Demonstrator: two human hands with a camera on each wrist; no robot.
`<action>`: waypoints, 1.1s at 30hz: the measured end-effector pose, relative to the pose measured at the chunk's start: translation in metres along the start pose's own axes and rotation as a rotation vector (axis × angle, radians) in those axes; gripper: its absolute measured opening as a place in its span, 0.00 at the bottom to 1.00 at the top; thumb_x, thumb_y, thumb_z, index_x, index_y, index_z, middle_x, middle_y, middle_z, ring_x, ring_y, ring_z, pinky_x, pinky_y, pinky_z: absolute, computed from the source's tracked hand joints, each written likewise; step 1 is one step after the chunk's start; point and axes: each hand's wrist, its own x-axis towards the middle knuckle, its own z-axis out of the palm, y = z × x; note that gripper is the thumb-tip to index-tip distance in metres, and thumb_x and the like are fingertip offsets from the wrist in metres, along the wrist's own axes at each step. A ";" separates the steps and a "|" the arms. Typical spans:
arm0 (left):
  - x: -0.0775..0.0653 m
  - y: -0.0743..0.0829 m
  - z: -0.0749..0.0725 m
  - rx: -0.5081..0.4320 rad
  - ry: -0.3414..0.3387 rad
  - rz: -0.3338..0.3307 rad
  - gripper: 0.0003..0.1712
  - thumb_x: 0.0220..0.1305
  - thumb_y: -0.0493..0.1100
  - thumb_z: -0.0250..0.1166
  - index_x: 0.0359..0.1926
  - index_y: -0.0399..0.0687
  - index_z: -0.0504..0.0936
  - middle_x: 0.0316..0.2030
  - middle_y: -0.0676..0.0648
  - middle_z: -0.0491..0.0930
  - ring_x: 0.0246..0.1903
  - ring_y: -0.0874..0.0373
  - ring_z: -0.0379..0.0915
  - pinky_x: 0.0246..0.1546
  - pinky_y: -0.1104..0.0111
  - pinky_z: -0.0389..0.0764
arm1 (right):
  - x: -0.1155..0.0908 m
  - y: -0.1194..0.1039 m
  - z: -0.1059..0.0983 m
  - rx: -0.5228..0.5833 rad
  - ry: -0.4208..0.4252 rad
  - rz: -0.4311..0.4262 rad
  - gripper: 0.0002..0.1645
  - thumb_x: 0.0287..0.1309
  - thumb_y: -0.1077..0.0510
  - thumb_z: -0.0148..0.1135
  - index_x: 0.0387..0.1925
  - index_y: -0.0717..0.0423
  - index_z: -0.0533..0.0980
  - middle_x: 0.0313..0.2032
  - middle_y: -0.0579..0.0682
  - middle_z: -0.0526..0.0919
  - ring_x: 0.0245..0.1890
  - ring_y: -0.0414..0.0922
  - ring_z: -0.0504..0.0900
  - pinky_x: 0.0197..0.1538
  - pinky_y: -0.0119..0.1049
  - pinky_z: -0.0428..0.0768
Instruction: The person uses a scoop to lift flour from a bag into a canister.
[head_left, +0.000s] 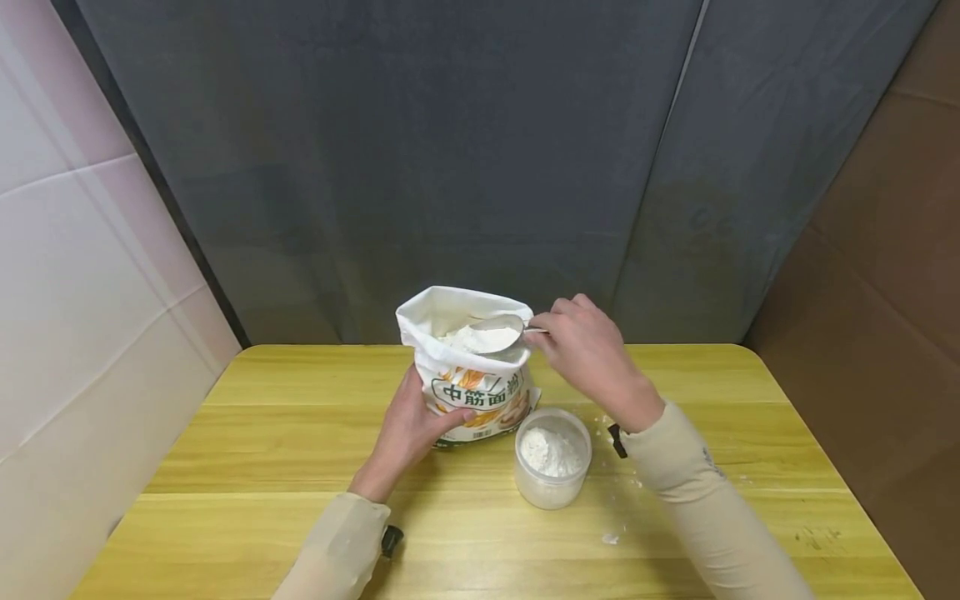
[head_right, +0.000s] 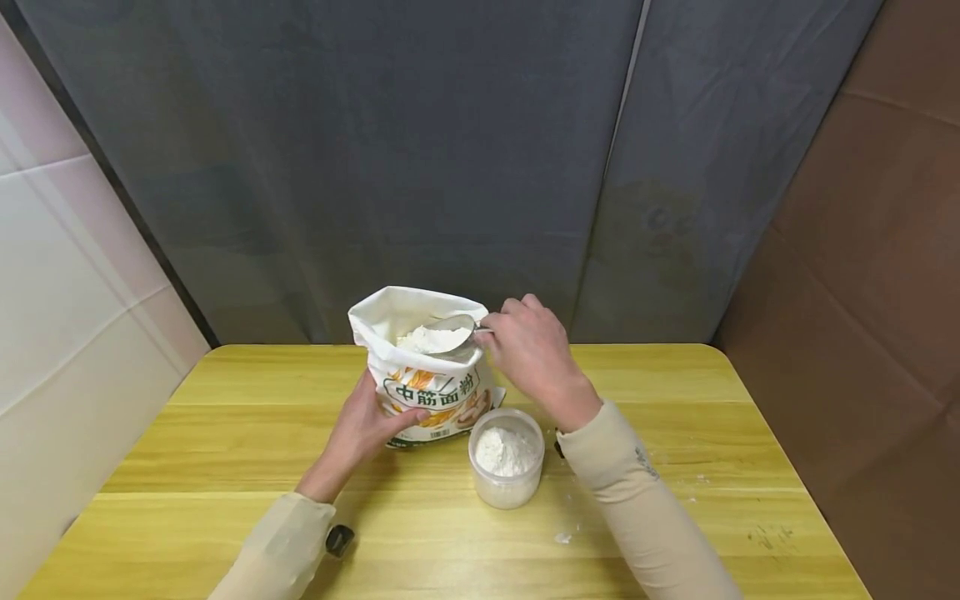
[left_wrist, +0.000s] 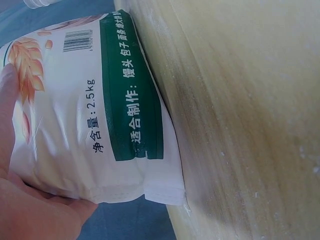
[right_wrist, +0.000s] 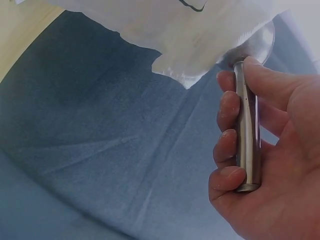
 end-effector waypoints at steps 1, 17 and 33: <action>0.000 0.000 0.000 0.000 -0.001 0.000 0.57 0.47 0.44 0.86 0.73 0.47 0.62 0.62 0.43 0.73 0.62 0.45 0.72 0.67 0.47 0.71 | -0.001 0.001 -0.001 0.011 0.001 0.008 0.11 0.66 0.51 0.71 0.43 0.53 0.89 0.35 0.49 0.85 0.36 0.50 0.75 0.42 0.41 0.76; 0.000 -0.002 0.001 -0.015 0.000 0.012 0.55 0.46 0.45 0.86 0.71 0.48 0.64 0.61 0.45 0.75 0.61 0.47 0.73 0.65 0.48 0.72 | -0.024 0.014 -0.002 0.126 0.028 0.104 0.14 0.67 0.52 0.69 0.48 0.55 0.87 0.37 0.50 0.85 0.38 0.51 0.75 0.44 0.43 0.76; 0.000 -0.002 0.000 -0.016 -0.008 0.016 0.57 0.46 0.45 0.86 0.73 0.48 0.62 0.62 0.44 0.75 0.62 0.46 0.72 0.66 0.47 0.71 | -0.053 0.026 -0.006 0.183 0.086 0.146 0.12 0.66 0.55 0.70 0.46 0.57 0.88 0.34 0.50 0.85 0.36 0.51 0.74 0.41 0.44 0.73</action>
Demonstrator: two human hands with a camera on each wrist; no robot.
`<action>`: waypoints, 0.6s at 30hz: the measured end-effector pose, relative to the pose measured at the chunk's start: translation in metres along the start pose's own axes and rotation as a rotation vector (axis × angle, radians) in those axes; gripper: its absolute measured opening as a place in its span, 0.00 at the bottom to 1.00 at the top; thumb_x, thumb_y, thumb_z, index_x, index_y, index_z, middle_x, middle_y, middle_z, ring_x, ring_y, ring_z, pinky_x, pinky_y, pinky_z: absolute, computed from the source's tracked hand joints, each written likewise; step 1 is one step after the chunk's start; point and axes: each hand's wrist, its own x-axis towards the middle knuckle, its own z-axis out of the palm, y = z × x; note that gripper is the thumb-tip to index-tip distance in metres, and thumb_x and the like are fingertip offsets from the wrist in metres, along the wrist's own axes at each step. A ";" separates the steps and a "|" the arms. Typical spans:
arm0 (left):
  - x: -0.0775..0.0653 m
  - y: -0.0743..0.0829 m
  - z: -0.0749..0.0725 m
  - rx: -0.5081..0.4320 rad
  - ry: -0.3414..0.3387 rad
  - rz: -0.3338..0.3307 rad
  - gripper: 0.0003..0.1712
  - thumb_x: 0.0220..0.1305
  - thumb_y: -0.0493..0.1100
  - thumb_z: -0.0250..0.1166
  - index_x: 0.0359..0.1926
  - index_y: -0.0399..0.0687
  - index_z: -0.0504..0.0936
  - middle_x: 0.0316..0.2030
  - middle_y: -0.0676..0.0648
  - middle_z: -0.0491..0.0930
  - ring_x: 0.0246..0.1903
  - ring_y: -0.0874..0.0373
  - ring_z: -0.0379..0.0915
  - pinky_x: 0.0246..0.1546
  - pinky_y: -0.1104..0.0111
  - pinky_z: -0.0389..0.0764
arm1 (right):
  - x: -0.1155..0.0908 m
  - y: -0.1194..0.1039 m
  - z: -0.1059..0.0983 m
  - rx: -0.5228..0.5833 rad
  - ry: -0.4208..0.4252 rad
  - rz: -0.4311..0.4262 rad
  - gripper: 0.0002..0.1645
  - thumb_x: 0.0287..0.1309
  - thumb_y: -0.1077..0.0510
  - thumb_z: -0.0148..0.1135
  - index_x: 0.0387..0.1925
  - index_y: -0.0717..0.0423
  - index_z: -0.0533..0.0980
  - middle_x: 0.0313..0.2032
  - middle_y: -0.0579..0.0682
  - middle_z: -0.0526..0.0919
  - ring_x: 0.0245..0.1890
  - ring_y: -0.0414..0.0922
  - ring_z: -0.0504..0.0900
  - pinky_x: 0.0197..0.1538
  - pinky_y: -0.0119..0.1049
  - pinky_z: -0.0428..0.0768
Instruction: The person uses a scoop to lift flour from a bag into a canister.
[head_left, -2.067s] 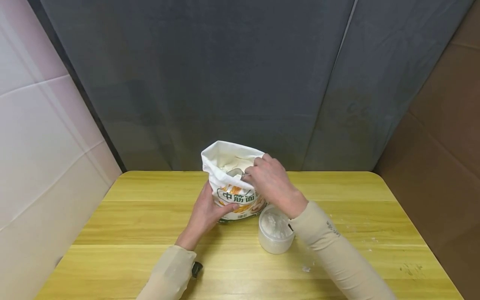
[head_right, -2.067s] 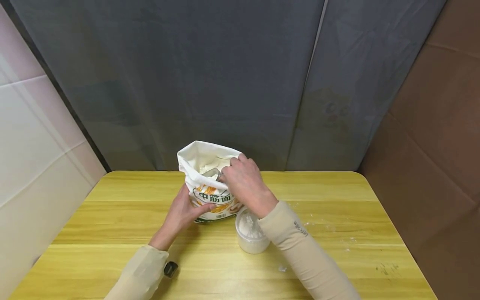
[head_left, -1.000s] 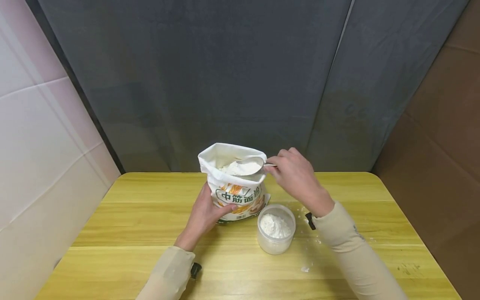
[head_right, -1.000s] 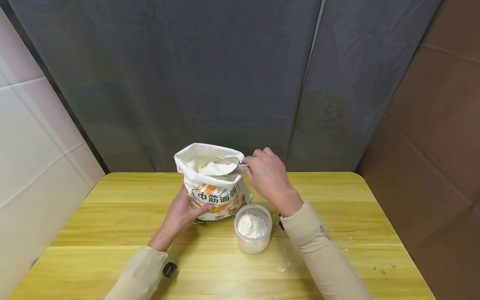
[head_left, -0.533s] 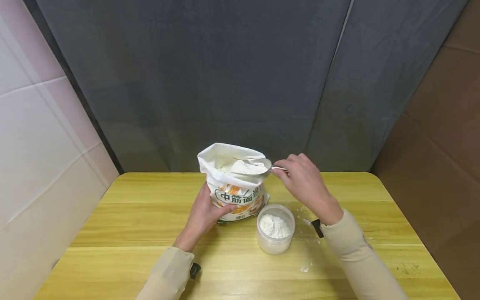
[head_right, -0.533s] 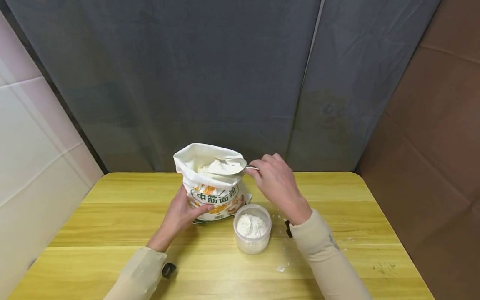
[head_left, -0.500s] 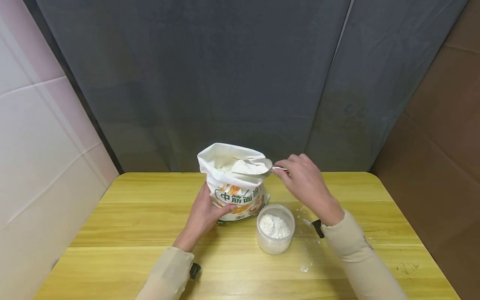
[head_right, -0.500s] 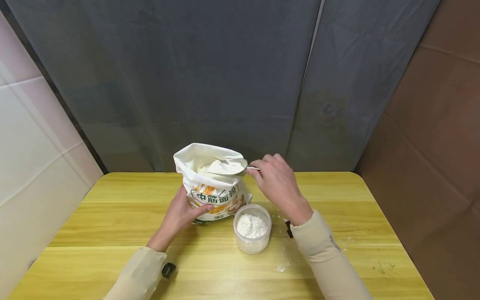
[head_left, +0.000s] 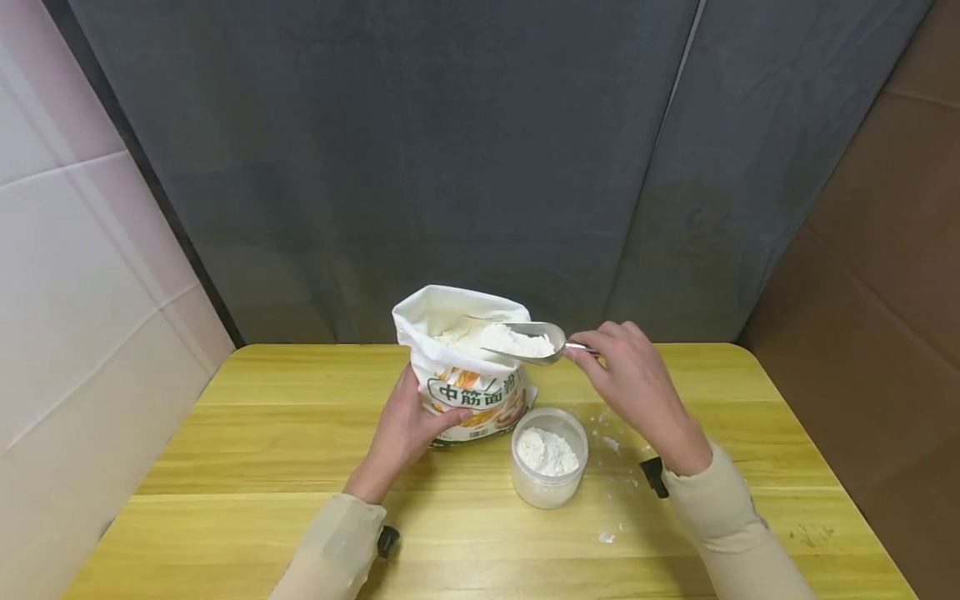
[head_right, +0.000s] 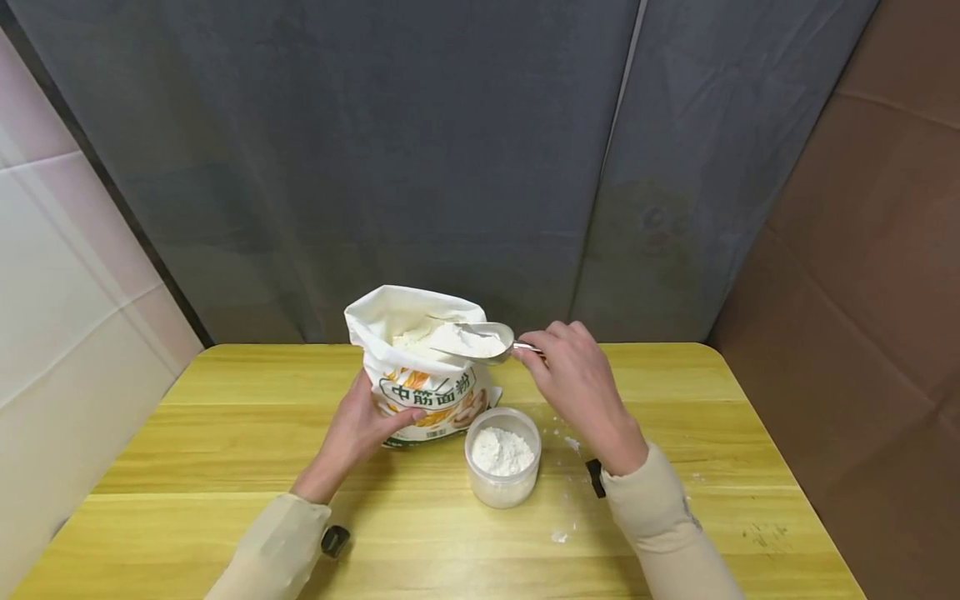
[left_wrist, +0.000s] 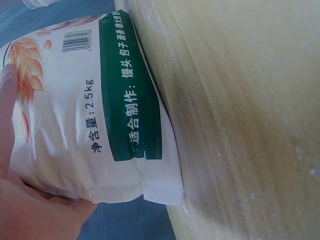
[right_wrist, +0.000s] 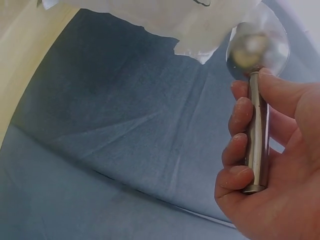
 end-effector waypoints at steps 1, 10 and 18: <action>0.000 0.000 0.000 0.001 0.000 -0.001 0.57 0.46 0.45 0.86 0.73 0.48 0.62 0.62 0.44 0.75 0.62 0.46 0.72 0.66 0.47 0.71 | -0.002 0.001 0.000 0.003 -0.001 0.006 0.12 0.66 0.55 0.70 0.46 0.57 0.88 0.34 0.50 0.85 0.36 0.51 0.74 0.40 0.44 0.73; 0.000 -0.001 -0.001 -0.005 -0.001 0.001 0.56 0.46 0.45 0.86 0.72 0.49 0.63 0.61 0.44 0.75 0.62 0.46 0.72 0.66 0.47 0.71 | -0.012 0.001 -0.003 0.023 0.016 0.046 0.11 0.66 0.55 0.70 0.46 0.55 0.88 0.34 0.49 0.85 0.36 0.49 0.74 0.38 0.43 0.72; 0.001 0.000 -0.002 -0.005 -0.003 0.005 0.56 0.46 0.45 0.86 0.72 0.48 0.63 0.61 0.44 0.75 0.62 0.46 0.72 0.66 0.47 0.71 | -0.020 0.004 -0.008 0.037 0.050 0.048 0.10 0.65 0.56 0.71 0.46 0.54 0.88 0.34 0.47 0.85 0.35 0.48 0.73 0.38 0.43 0.72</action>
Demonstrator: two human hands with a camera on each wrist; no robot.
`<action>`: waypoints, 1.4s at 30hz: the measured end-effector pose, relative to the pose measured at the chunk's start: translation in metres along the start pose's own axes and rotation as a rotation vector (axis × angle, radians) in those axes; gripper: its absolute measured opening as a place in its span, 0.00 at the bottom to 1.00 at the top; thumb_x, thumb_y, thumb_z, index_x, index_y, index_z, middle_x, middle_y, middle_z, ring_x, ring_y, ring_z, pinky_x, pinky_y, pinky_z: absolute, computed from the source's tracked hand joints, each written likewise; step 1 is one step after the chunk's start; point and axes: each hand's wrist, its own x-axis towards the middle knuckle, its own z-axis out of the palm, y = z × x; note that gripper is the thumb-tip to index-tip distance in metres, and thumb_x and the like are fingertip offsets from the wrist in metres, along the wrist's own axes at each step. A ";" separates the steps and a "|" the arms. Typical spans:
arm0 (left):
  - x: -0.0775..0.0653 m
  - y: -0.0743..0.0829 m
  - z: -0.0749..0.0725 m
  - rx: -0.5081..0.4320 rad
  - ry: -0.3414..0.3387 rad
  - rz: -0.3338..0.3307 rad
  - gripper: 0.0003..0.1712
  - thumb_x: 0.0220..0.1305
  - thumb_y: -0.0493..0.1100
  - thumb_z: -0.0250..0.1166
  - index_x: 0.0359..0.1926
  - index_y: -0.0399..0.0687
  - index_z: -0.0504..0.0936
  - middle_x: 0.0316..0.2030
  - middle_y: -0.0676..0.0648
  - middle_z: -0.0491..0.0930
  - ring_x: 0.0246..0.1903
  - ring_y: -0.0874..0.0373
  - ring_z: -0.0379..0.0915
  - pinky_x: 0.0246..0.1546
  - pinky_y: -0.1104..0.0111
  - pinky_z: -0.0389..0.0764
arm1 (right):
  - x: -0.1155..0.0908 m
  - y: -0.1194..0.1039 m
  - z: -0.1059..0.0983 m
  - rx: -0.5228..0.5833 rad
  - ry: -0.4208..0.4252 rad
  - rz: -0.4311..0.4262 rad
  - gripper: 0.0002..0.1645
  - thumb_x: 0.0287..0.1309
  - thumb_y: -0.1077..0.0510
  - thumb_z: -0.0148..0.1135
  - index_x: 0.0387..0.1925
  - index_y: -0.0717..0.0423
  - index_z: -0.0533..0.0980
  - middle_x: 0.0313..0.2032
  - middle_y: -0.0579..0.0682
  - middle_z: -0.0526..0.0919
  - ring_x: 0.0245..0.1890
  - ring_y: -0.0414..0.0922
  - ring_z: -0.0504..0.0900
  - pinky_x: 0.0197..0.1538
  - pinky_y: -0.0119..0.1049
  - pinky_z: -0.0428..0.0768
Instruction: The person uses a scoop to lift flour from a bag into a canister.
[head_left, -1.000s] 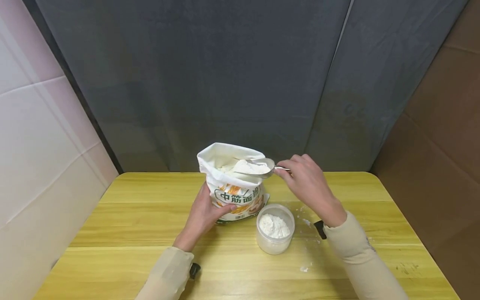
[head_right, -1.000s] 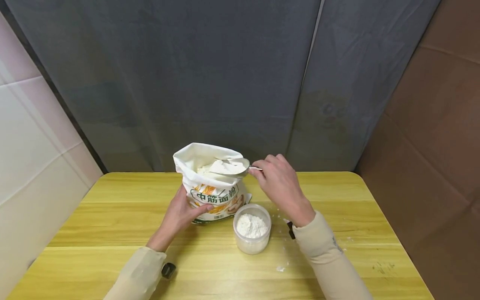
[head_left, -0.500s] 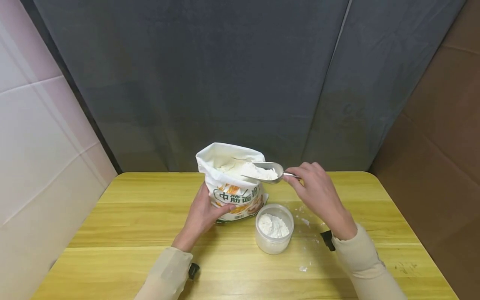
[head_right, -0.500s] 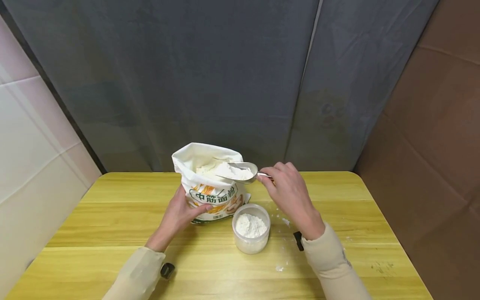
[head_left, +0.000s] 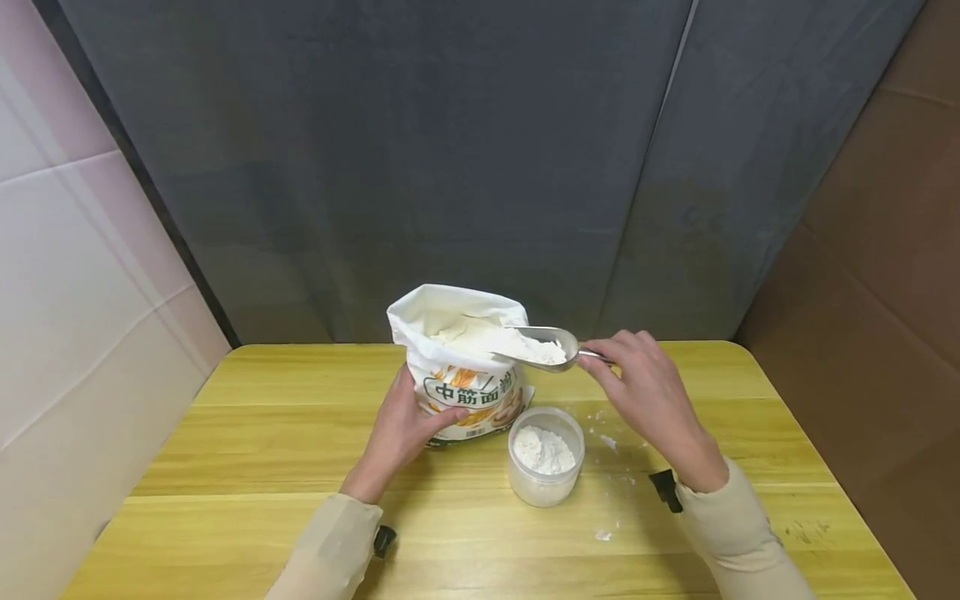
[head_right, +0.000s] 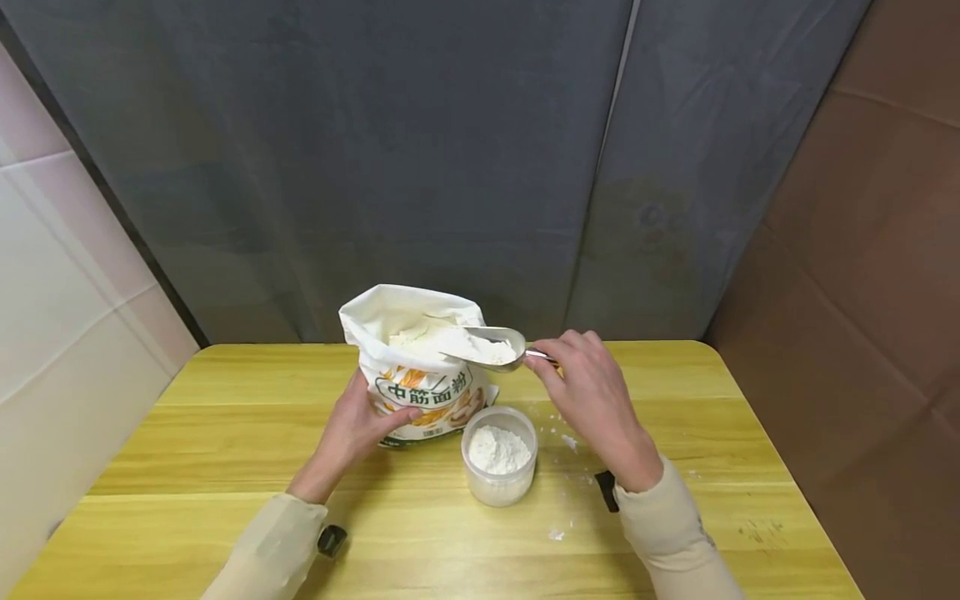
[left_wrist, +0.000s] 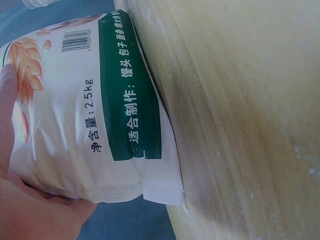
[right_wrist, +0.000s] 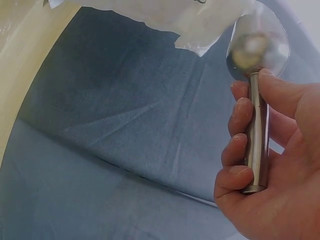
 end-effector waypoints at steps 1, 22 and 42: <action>0.000 0.000 0.000 -0.001 -0.001 -0.002 0.56 0.47 0.45 0.86 0.72 0.48 0.63 0.61 0.44 0.74 0.62 0.46 0.72 0.66 0.47 0.71 | -0.001 0.001 -0.001 0.001 0.005 -0.001 0.11 0.65 0.56 0.71 0.46 0.54 0.88 0.34 0.47 0.85 0.35 0.48 0.74 0.38 0.43 0.72; -0.002 -0.003 -0.007 -0.011 -0.006 0.011 0.55 0.47 0.44 0.86 0.72 0.50 0.63 0.62 0.45 0.74 0.62 0.46 0.72 0.67 0.47 0.70 | -0.034 0.016 -0.019 0.006 0.043 0.002 0.09 0.62 0.59 0.73 0.44 0.53 0.88 0.35 0.45 0.84 0.38 0.46 0.75 0.40 0.44 0.74; -0.002 -0.003 -0.007 -0.020 0.005 0.025 0.55 0.46 0.45 0.86 0.71 0.50 0.64 0.61 0.45 0.74 0.61 0.47 0.72 0.66 0.47 0.71 | -0.070 0.033 -0.023 -0.098 -0.012 -0.069 0.09 0.56 0.57 0.77 0.40 0.48 0.88 0.31 0.36 0.82 0.33 0.40 0.71 0.33 0.36 0.70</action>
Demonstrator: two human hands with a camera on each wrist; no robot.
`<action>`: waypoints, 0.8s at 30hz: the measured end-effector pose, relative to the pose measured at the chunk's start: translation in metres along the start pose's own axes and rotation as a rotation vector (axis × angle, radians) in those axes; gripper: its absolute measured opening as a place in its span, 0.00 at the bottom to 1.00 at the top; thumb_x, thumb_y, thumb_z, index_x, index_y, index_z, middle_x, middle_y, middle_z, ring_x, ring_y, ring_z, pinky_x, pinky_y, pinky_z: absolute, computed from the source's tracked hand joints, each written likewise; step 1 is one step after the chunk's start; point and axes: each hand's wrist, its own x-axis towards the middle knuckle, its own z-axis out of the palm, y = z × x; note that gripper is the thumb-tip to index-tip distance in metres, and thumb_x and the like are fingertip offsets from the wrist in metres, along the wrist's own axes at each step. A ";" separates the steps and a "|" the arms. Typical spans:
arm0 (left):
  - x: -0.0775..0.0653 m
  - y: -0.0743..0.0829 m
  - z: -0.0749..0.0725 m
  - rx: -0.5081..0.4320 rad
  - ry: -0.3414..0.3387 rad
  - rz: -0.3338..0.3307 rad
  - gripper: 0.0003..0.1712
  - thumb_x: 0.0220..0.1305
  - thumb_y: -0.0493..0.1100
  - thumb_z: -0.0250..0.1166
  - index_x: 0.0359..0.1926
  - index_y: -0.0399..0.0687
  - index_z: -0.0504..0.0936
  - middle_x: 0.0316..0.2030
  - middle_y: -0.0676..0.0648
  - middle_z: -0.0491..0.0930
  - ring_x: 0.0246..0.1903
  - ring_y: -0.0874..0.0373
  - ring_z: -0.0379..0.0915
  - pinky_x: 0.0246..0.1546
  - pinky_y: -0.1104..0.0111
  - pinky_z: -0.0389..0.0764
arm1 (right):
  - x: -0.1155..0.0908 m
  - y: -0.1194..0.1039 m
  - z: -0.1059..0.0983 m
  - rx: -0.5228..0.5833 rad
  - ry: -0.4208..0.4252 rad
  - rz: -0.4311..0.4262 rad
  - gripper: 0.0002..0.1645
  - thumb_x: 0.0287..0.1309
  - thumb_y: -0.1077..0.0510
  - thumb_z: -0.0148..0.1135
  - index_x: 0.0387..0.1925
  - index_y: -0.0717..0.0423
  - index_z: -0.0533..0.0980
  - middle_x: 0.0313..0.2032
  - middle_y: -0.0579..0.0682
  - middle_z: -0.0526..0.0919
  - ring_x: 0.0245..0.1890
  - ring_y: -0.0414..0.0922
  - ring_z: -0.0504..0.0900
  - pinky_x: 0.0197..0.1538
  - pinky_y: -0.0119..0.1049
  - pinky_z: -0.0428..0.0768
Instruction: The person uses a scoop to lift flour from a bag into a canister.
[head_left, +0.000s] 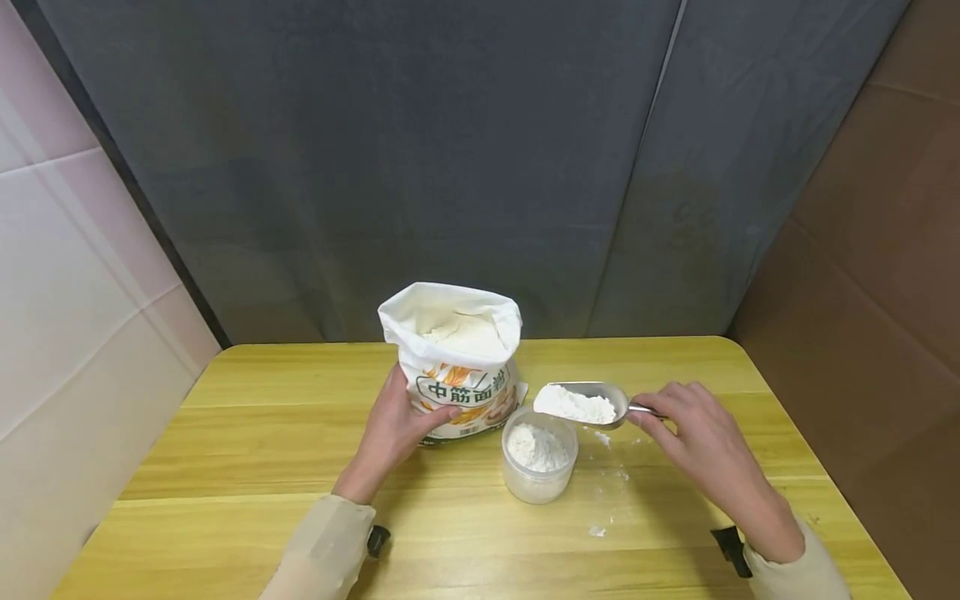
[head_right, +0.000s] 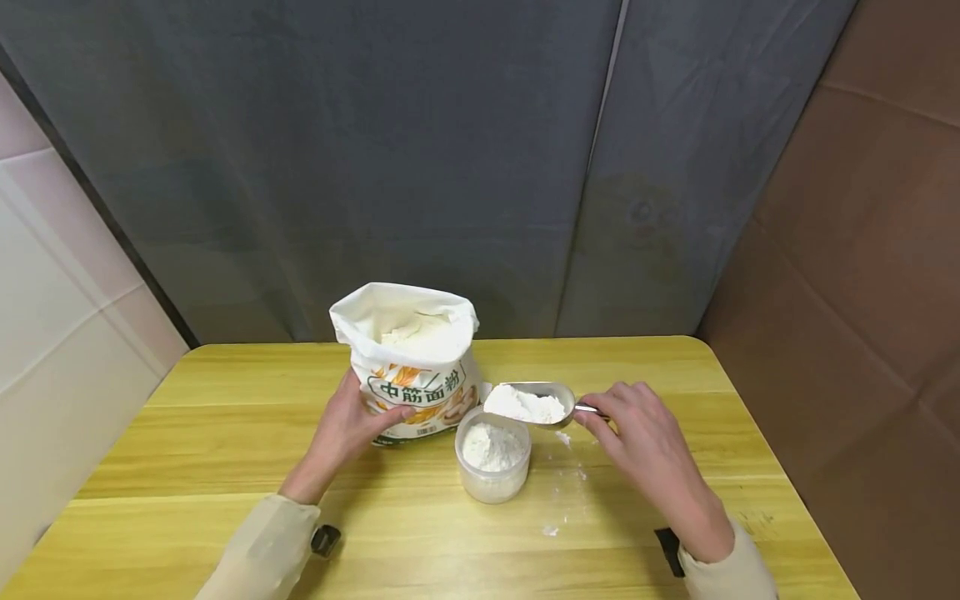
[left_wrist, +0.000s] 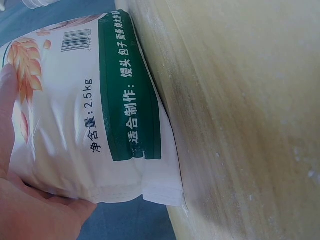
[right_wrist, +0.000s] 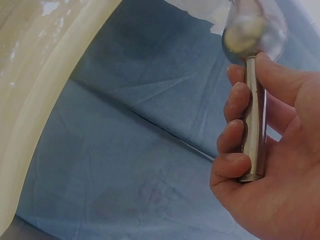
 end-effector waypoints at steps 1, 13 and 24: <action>0.000 -0.001 0.000 0.001 0.002 0.004 0.55 0.46 0.45 0.86 0.71 0.49 0.64 0.61 0.45 0.74 0.61 0.47 0.72 0.66 0.47 0.71 | -0.001 0.001 0.001 -0.001 -0.003 -0.006 0.09 0.56 0.57 0.77 0.40 0.48 0.88 0.31 0.35 0.81 0.32 0.39 0.70 0.33 0.35 0.70; 0.000 -0.001 0.000 0.011 0.000 0.005 0.56 0.46 0.46 0.86 0.72 0.50 0.64 0.62 0.45 0.74 0.62 0.47 0.72 0.66 0.47 0.71 | -0.006 0.002 0.009 -0.044 -0.044 -0.074 0.07 0.55 0.56 0.77 0.37 0.43 0.87 0.31 0.32 0.79 0.33 0.38 0.69 0.35 0.35 0.72; -0.001 0.000 0.000 0.017 0.000 -0.009 0.56 0.46 0.46 0.86 0.72 0.49 0.64 0.62 0.44 0.73 0.62 0.46 0.72 0.66 0.46 0.71 | -0.002 -0.005 0.009 -0.114 -0.124 -0.095 0.06 0.57 0.55 0.76 0.37 0.48 0.87 0.32 0.39 0.81 0.33 0.41 0.72 0.36 0.38 0.75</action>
